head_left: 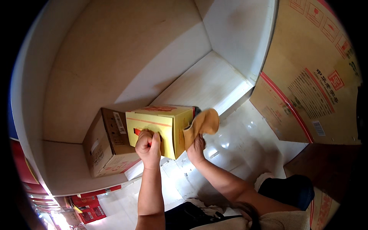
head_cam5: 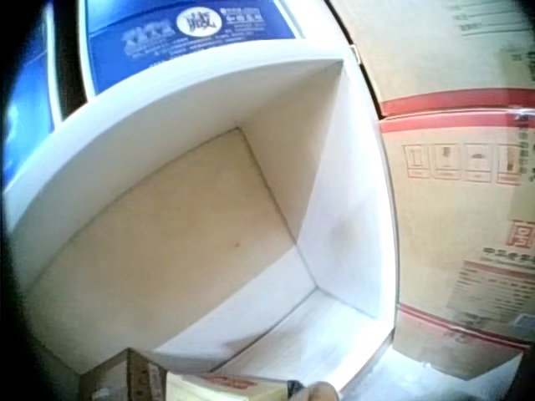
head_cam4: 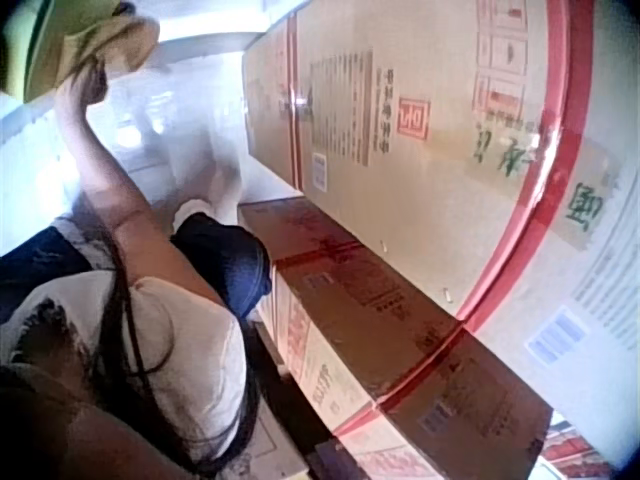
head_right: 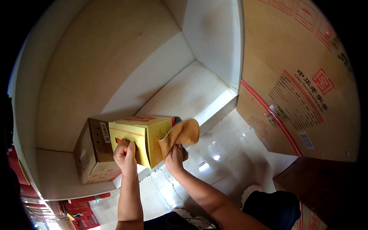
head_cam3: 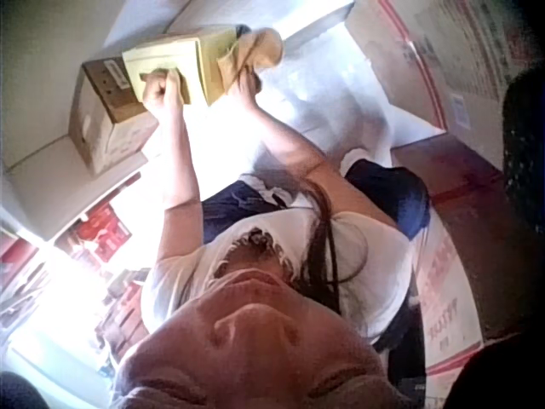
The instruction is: The person cleans shelves and boxes in a store using a cloth. They wipe the shelf surfaces and then clean the exterior of several cardboard boxes, including a yellow box and a brown box, before placing them back on the shelf.
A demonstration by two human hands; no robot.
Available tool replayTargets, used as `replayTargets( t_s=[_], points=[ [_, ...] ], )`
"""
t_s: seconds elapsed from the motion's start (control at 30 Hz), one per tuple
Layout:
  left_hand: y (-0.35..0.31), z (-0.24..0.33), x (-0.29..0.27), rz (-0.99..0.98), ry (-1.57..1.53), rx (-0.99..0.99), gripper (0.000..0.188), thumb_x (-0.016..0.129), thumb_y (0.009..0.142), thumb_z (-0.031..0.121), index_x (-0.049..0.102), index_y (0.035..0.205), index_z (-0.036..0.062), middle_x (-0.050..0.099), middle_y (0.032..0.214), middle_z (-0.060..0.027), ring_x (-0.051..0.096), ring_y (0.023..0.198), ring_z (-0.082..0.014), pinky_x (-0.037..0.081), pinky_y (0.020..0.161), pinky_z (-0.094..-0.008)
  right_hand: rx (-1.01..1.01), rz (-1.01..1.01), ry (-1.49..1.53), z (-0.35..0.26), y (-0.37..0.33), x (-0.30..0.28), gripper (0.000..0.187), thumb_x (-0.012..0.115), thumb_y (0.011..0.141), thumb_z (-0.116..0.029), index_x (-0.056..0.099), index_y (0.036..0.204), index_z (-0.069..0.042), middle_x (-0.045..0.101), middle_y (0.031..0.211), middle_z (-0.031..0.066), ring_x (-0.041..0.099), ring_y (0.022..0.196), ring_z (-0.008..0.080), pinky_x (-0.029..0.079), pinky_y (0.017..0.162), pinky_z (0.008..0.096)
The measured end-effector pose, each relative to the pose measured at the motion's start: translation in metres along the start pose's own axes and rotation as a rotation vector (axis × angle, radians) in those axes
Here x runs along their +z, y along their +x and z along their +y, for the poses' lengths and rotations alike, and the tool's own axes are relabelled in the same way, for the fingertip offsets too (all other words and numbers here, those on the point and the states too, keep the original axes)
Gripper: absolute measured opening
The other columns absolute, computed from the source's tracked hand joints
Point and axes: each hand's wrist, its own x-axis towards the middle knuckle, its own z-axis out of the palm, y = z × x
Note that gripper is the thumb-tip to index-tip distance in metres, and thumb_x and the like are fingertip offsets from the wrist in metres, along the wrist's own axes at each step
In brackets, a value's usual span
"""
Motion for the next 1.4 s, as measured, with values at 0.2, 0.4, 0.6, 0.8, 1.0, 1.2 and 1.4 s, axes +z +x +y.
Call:
replayTargets(
  t_s=[0.2,0.4,0.6,0.8,1.0,1.2,1.4],
  points=[
    [-0.015,0.004,-0.014,-0.064,-0.023,0.116,0.033,0.058,0.067,-0.009,0.032,0.054,0.0065,0.038,0.054,-0.0034,0.036,0.055,-0.0182,0.038,0.077,-0.0329,0.306,-0.032,0.602,-0.012,0.054,-0.008,0.056,0.039,0.093,-0.042,0.032,0.132,-0.001,0.037,0.130,0.0093,0.034,0.120,0.0183,0.027,0.099,0.0279],
    [-0.010,0.006,-0.018,-0.105,-0.090,0.134,0.033,0.058,0.065,-0.008,0.031,0.052,0.0064,0.038,0.053,-0.0025,0.037,0.054,-0.0183,0.037,0.063,-0.0307,0.837,-0.466,0.958,-0.013,0.116,-0.032,0.050,0.051,0.086,-0.042,0.047,0.122,-0.006,0.054,0.114,0.0082,0.052,0.102,0.0185,0.043,0.085,0.0345],
    [0.010,0.001,-0.035,-0.263,-0.063,0.186,0.032,0.060,0.063,-0.004,0.033,0.049,0.0059,0.037,0.051,-0.0024,0.039,0.054,-0.0186,0.041,0.067,-0.0323,0.812,-0.335,1.037,-0.011,0.051,-0.038,0.042,0.051,0.087,-0.028,0.048,0.119,-0.002,0.055,0.113,0.0117,0.055,0.099,0.0224,0.046,0.085,0.0346],
    [0.017,0.007,-0.034,-0.353,-0.030,0.250,0.030,0.058,0.062,-0.003,0.033,0.048,0.0059,0.036,0.051,-0.0036,0.041,0.054,-0.0200,0.042,0.079,-0.0374,0.741,-0.278,1.012,0.000,0.026,-0.048,0.033,0.052,0.088,-0.013,0.048,0.119,-0.003,0.057,0.108,0.0070,0.056,0.095,0.0148,0.047,0.080,0.0284],
    [0.014,-0.001,-0.046,-0.443,-0.081,0.221,0.029,0.056,0.060,-0.004,0.032,0.048,0.0055,0.037,0.050,-0.0038,0.039,0.053,-0.0204,0.041,0.080,-0.0382,0.757,-0.494,0.422,-0.043,0.078,-0.040,0.034,0.053,0.088,-0.021,0.052,0.115,0.000,0.059,0.107,0.0085,0.057,0.093,0.0145,0.046,0.078,0.0262],
    [0.017,0.001,-0.043,-0.456,-0.106,0.264,0.029,0.056,0.059,-0.004,0.031,0.048,0.0059,0.036,0.050,-0.0045,0.038,0.052,-0.0213,0.040,0.078,-0.0383,0.493,-0.723,-0.004,-0.030,0.133,0.020,0.039,0.047,0.090,-0.030,0.056,0.110,0.003,0.060,0.105,0.0121,0.057,0.091,0.0167,0.045,0.076,0.0271],
    [0.023,0.003,-0.040,-0.494,-0.104,0.320,0.032,0.057,0.059,-0.006,0.029,0.048,0.0062,0.036,0.050,-0.0041,0.038,0.050,-0.0215,0.041,0.077,-0.0387,0.240,-0.687,0.191,-0.015,0.158,0.068,0.041,0.050,0.088,-0.031,0.057,0.109,0.004,0.061,0.102,0.0148,0.057,0.088,0.0186,0.045,0.074,0.0284]
  ],
)
